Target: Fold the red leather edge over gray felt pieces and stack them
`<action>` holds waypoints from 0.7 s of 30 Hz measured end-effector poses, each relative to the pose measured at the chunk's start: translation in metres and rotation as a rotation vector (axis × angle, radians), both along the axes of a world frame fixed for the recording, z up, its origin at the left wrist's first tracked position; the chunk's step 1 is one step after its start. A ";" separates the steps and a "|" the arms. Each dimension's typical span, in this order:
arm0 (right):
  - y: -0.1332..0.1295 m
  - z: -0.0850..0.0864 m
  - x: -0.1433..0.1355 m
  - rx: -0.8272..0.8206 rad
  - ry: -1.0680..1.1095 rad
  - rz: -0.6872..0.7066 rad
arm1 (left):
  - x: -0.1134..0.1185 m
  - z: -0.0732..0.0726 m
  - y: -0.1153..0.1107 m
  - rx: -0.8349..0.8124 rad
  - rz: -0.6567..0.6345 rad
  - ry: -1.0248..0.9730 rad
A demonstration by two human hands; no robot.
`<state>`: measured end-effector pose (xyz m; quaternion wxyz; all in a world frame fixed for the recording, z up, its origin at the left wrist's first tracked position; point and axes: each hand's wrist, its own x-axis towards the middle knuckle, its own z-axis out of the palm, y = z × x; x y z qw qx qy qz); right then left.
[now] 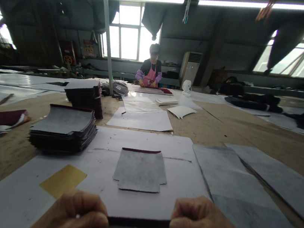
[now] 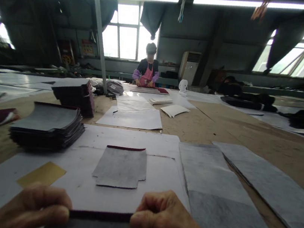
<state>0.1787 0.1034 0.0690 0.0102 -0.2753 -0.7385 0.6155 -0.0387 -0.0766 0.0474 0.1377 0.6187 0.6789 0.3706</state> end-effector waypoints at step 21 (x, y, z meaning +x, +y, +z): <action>0.096 -0.034 -0.104 1.032 -0.141 -0.274 | -0.068 -0.032 0.144 -0.034 0.387 0.272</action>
